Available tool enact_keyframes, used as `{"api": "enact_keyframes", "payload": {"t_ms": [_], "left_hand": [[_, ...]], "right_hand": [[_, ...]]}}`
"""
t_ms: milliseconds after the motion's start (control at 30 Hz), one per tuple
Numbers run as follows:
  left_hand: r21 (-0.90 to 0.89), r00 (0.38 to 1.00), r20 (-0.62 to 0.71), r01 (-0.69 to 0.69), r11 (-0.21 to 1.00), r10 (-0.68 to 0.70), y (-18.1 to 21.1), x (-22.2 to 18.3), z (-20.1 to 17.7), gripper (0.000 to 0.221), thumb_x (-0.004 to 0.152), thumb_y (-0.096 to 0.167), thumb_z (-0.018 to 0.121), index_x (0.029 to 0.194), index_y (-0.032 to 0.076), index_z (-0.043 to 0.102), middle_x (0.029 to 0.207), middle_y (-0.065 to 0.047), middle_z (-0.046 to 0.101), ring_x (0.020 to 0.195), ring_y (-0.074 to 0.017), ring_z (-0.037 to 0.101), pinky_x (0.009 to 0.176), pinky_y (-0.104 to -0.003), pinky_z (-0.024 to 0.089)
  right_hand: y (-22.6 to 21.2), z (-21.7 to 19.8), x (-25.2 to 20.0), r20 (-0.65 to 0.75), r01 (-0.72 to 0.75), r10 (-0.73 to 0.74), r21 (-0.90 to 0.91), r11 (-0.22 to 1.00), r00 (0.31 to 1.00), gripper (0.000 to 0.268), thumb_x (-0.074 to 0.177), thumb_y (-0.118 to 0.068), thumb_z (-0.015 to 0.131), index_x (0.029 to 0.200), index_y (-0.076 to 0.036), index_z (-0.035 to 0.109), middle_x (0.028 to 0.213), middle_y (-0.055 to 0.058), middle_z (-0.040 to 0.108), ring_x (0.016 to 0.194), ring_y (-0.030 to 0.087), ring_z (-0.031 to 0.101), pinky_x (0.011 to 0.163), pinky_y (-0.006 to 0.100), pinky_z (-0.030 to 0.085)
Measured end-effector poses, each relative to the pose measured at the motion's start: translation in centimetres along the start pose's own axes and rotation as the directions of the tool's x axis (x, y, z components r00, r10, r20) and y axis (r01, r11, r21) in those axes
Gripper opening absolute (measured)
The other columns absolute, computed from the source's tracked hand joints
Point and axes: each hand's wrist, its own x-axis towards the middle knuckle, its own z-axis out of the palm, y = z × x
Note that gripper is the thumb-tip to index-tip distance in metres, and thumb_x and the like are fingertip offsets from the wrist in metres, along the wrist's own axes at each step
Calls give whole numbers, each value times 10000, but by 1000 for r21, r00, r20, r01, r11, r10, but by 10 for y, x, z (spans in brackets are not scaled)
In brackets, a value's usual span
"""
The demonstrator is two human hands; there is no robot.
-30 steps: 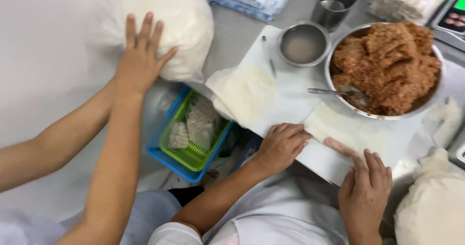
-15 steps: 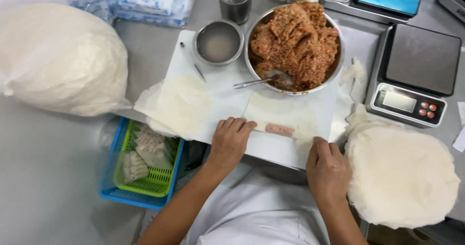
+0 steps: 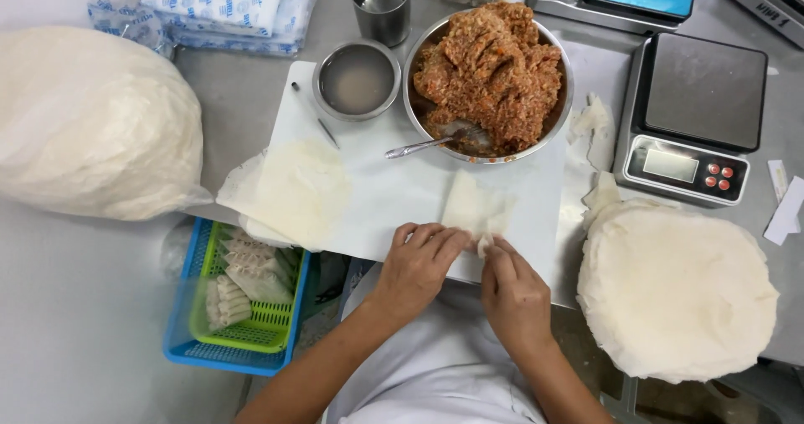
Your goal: Rolling spring rolls by placing meat filling on thin wrappers and folding them into cylinders.
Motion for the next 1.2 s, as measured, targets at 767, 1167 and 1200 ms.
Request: {"api": "enact_keyframes", "payload": {"t_ms": [767,1167,1200], "left_hand": [[-120,990,80,-110,987,120,-60,25,18,200,996,99,516,1130,124,662,1122,-76,672,1006,-254,642,813,-385,481],[92,993,12,-121,988,121,-128,80,1,193,936,82,550,910,191,707,1020,-29,670,952,-239,619,759,-399,447],[183,999,-14,-39,982,42,-154,81,2,194,931,96,551,912,207,710,1047,-14,661,989,-238,617,761,-395,452]], "right_hand": [[-3,16,10,63,231,-238,100,968,969,123,978,-50,570,1092,-36,616,1260,160,712,1191,320,694,1111,529,464],[35,8,10,143,271,-285,107,956,948,459,967,-1,495,1402,-82,620,1035,76,743,1055,239,738,1115,511,446],[32,6,4,163,234,-253,125,964,954,453,927,-8,557,1365,-89,639,1046,78,749,1065,244,737,1111,515,447]]}}
